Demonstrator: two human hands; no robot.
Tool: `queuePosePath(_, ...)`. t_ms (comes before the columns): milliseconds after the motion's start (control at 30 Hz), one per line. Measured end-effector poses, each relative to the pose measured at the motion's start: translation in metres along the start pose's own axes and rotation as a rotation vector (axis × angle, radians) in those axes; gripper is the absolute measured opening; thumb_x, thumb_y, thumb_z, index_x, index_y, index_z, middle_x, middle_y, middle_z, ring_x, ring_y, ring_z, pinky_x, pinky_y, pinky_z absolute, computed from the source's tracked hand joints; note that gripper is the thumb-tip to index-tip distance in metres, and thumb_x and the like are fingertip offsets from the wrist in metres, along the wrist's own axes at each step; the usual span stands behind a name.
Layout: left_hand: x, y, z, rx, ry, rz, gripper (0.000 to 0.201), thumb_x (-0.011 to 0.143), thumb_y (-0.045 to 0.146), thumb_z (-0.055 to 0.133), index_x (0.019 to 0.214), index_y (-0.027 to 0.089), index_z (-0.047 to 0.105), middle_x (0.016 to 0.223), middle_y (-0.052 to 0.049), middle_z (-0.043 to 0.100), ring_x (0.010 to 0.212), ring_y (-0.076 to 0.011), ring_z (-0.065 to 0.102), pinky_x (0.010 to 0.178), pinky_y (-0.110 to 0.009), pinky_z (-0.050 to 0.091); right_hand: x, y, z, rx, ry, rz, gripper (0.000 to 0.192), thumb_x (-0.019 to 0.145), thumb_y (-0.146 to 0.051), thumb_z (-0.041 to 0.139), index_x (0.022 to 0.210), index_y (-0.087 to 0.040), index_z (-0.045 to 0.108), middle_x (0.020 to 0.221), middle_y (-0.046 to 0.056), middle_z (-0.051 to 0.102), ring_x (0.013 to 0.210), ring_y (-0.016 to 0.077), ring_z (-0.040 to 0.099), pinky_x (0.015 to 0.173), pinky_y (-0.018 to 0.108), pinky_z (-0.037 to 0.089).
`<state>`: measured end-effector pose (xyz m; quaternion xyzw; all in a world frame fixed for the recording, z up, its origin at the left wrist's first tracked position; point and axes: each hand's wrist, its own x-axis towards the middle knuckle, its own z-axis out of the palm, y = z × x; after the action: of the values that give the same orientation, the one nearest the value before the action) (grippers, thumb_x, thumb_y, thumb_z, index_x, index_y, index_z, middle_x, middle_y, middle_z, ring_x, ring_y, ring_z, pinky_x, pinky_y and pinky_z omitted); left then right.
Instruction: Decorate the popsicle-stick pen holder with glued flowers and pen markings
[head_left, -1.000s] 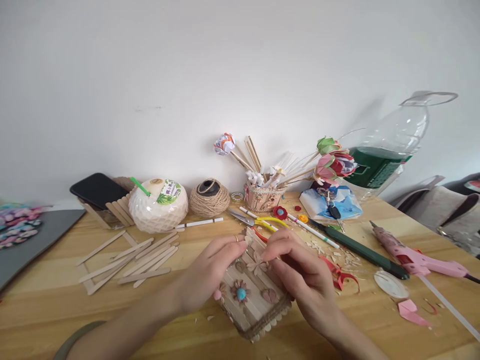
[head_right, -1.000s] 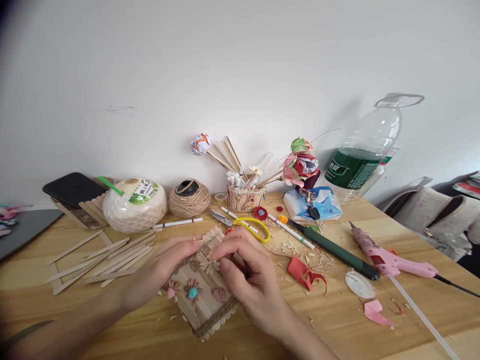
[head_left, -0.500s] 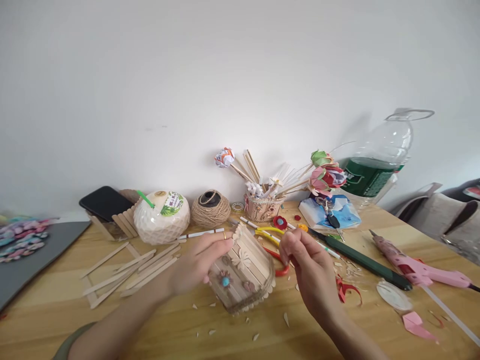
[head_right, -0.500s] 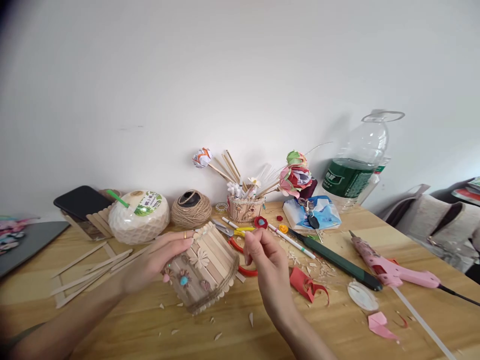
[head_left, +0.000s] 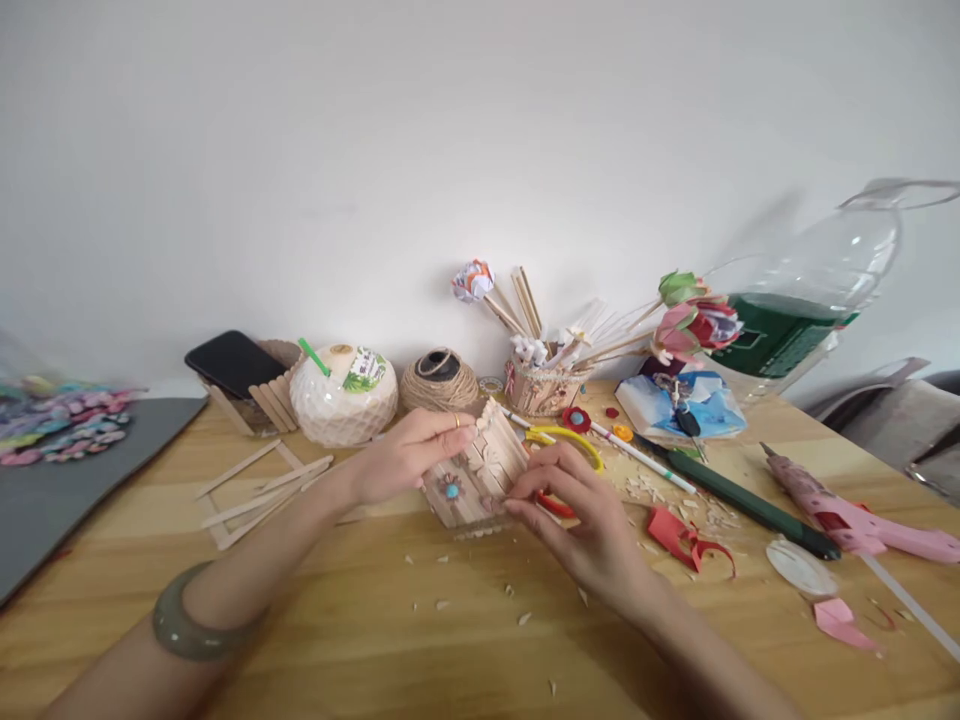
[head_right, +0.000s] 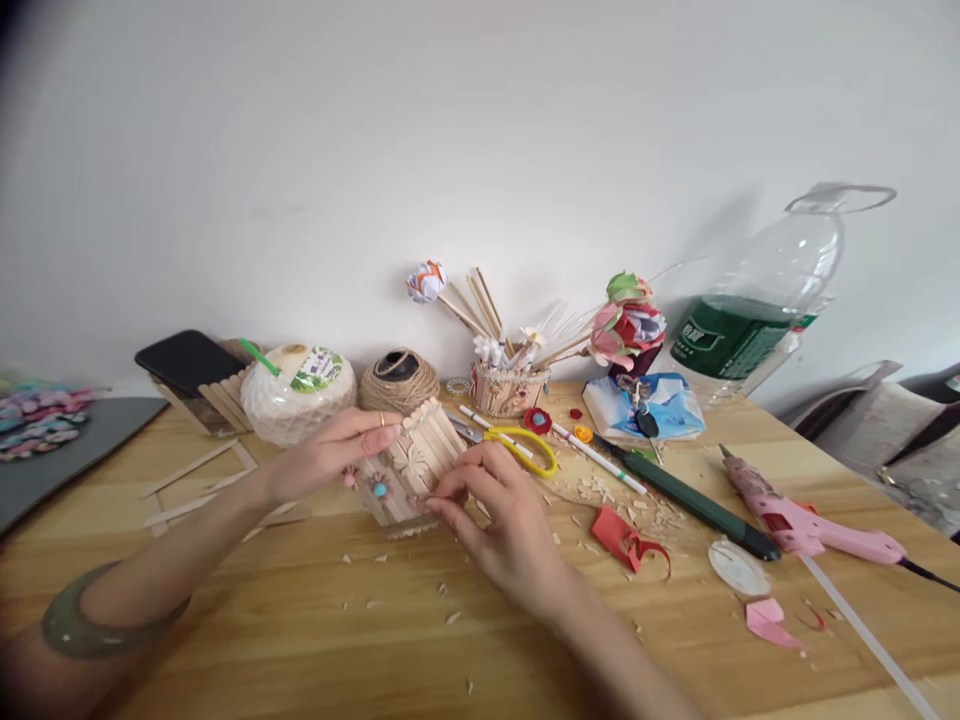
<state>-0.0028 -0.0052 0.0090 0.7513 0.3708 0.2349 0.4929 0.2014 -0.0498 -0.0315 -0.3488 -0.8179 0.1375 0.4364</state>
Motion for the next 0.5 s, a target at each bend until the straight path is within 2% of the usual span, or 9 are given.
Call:
queuePosePath(100, 0.002, -0.003, -0.002, 0.040, 0.016, 0.026, 0.036, 0.087, 0.046, 0.039, 0.069, 0.017, 0.051, 0.060, 0.004, 0.039, 0.053, -0.0100, 0.041, 0.042, -0.018, 0.036, 0.000, 0.003, -0.001, -0.025, -0.013, 0.047, 0.008, 0.085, -0.018, 0.056, 0.077, -0.020, 0.056, 0.083, 0.004, 0.056, 0.080, 0.0172, 0.054, 0.070, 0.030, 0.045)
queuePosePath(300, 0.006, -0.008, -0.003, 0.210, 0.203, 0.068, 0.034, 0.088, 0.044, 0.041, 0.070, 0.017, 0.051, 0.066, 0.004, 0.048, 0.057, -0.0095, 0.042, 0.048, -0.018, 0.034, -0.003, 0.016, -0.011, -0.034, 0.220, 0.305, 0.006, 0.087, -0.017, 0.047, 0.083, -0.021, 0.050, 0.076, 0.001, 0.060, 0.068, 0.0149, 0.057, 0.064, 0.027, 0.045)
queuePosePath(433, 0.008, -0.011, 0.000, 0.185, 0.278, 0.105, 0.030, 0.089, 0.041, 0.041, 0.072, 0.018, 0.048, 0.063, 0.006, 0.042, 0.058, -0.0095, 0.042, 0.052, -0.019, 0.033, -0.004, 0.011, -0.022, -0.115, 0.200, 0.256, 0.011, 0.087, -0.020, 0.047, 0.086, -0.020, 0.058, 0.088, 0.005, 0.065, 0.082, 0.0185, 0.061, 0.072, 0.031, 0.046)
queuePosePath(500, 0.009, -0.013, 0.002, 0.209, 0.298, 0.139, 0.028, 0.090, 0.039, 0.039, 0.072, 0.018, 0.047, 0.063, 0.006, 0.039, 0.059, -0.0098, 0.041, 0.054, -0.020, 0.033, -0.007, 0.006, -0.027, -0.156, 0.144, 0.296, 0.011, 0.086, -0.024, 0.051, 0.090, -0.021, 0.061, 0.081, 0.004, 0.067, 0.075, 0.0184, 0.063, 0.067, 0.030, 0.047)
